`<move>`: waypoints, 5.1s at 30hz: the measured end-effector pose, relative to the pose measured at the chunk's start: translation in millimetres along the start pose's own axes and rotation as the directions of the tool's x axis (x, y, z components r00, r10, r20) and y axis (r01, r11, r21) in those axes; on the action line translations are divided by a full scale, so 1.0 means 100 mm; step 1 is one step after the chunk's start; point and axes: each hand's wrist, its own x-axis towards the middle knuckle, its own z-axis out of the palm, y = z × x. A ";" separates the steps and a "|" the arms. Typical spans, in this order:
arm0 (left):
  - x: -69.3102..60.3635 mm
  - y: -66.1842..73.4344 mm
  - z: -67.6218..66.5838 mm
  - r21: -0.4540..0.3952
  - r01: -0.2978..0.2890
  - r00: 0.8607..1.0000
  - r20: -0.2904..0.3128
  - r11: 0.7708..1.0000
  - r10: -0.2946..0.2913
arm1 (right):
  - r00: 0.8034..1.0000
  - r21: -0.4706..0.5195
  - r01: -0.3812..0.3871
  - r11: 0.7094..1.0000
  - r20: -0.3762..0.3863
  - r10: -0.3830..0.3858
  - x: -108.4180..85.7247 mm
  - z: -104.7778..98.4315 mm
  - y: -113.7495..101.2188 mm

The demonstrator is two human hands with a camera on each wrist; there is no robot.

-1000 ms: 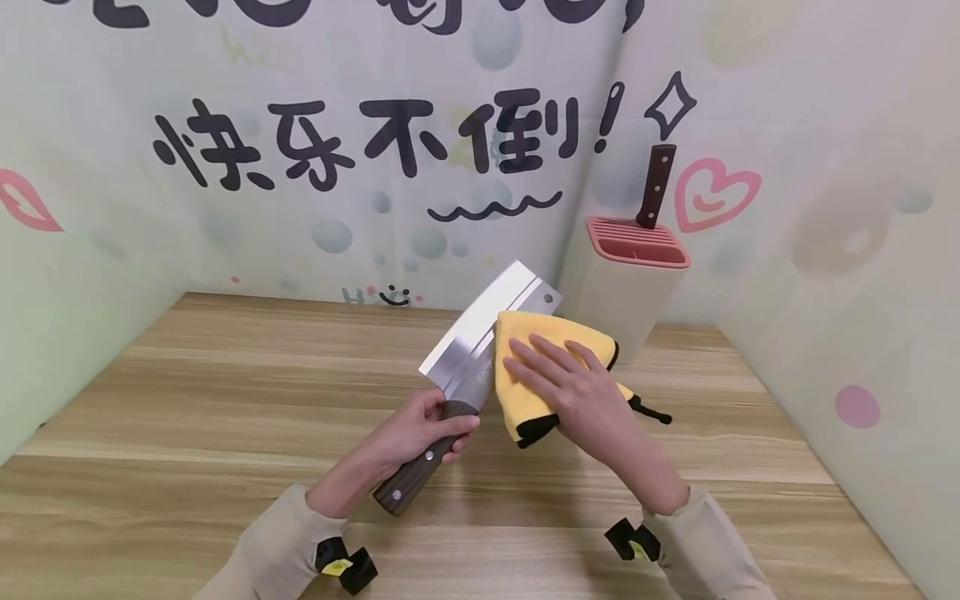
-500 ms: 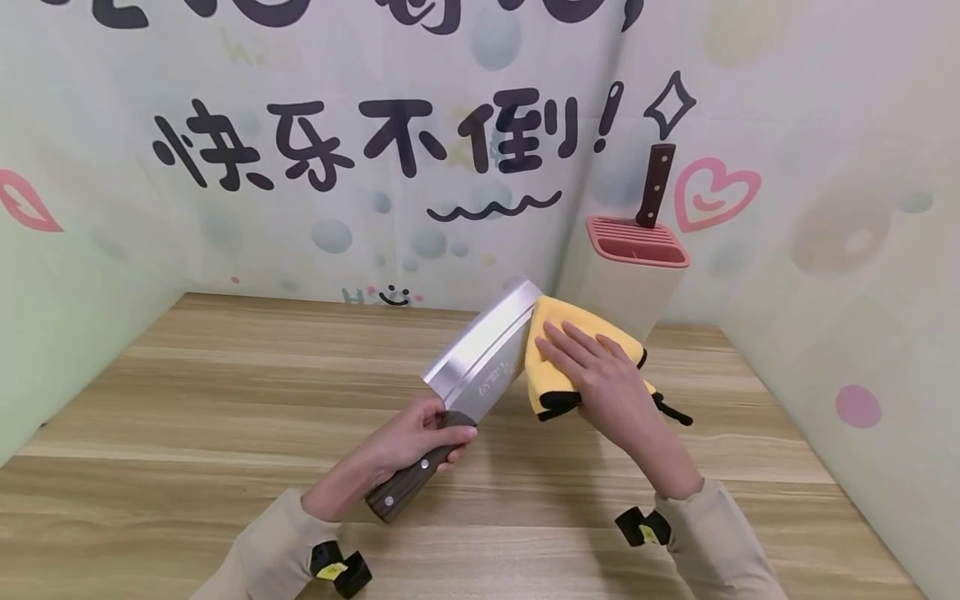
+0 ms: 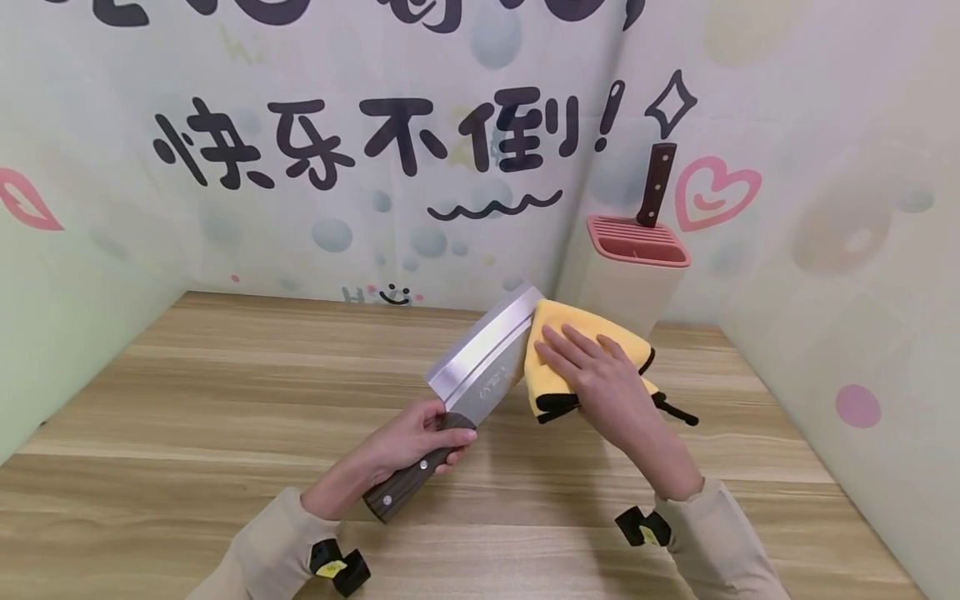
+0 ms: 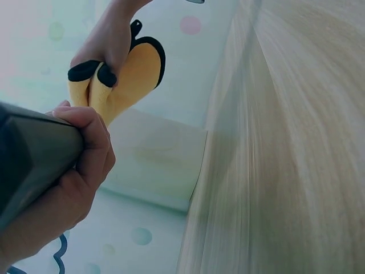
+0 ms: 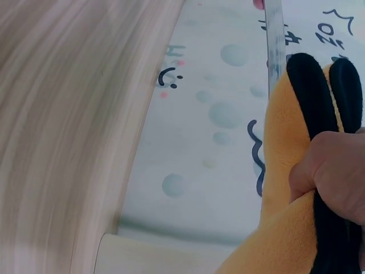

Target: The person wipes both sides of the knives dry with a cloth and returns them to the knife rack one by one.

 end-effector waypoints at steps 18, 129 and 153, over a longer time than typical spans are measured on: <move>0.02 0.03 0.01 0.045 0.020 1.000 0.002 0.999 -0.020 | 0.971 -0.077 0.239 0.968 0.019 -0.238 0.04 -0.07 -0.38; -0.13 0.00 -0.18 0.026 0.057 0.997 0.055 0.998 -0.058 | 0.985 0.020 -0.169 0.985 0.017 0.169 -0.20 0.27 0.19; -0.06 0.12 -0.15 0.029 0.052 0.996 -0.076 0.998 -0.049 | 0.955 0.024 -0.152 0.988 0.263 0.140 -0.44 0.64 -0.03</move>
